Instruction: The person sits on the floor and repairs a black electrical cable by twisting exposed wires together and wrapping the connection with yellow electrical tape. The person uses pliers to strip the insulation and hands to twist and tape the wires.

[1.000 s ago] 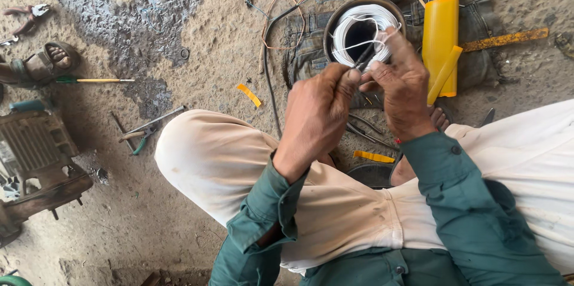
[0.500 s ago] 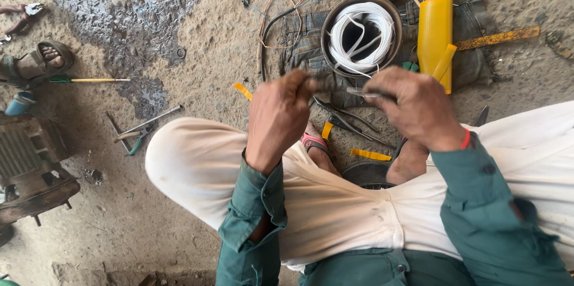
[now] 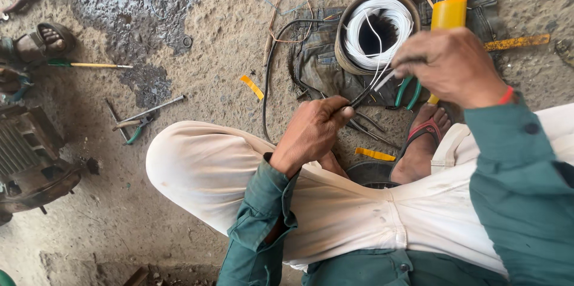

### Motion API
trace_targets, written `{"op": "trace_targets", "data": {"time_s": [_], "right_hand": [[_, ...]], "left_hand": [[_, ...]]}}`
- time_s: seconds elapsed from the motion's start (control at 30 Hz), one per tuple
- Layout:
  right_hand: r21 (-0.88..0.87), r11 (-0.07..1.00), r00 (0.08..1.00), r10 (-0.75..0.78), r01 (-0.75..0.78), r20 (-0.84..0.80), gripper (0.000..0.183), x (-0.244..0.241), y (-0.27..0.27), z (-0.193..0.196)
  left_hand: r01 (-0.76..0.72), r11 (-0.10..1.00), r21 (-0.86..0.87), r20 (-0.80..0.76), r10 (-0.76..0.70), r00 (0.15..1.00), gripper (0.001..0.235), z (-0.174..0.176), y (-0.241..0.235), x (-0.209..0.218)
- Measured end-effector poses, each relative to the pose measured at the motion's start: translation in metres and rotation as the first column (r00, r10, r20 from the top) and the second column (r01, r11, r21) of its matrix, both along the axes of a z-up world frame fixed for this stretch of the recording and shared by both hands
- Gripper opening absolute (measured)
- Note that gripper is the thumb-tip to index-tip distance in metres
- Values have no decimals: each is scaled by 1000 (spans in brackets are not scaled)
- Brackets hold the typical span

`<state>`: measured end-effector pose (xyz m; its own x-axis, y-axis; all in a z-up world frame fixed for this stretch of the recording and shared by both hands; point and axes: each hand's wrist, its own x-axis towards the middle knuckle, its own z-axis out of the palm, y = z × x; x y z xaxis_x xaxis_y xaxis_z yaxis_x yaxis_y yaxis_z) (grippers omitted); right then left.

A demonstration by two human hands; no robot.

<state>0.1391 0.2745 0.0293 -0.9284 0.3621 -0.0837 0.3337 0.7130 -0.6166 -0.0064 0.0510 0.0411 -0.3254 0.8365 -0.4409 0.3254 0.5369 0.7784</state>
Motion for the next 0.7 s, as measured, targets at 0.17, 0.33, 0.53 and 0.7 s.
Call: {"op": "trace_targets", "data": {"time_s": [0.17,0.33,0.53,0.7], "right_hand": [[-142,932,918,-354,333,-176,24,24,-37,12],[-785,263,683,-683,561,260,31,24,-56,-17],[-870,-197,682,-552,451,479,31,16,-35,-48],[-876,-307,620,-620,373,481,23,22,-36,-63]], "left_hand": [[-28,999,21,43,27,999,43,-6,-2,5],[-32,999,-32,10,33,999,41,-5,1,8],[-74,996,-50,54,77,996,34,1,5,6],[-102,993,-58,302,115,946,40,-1,5,5]]}}
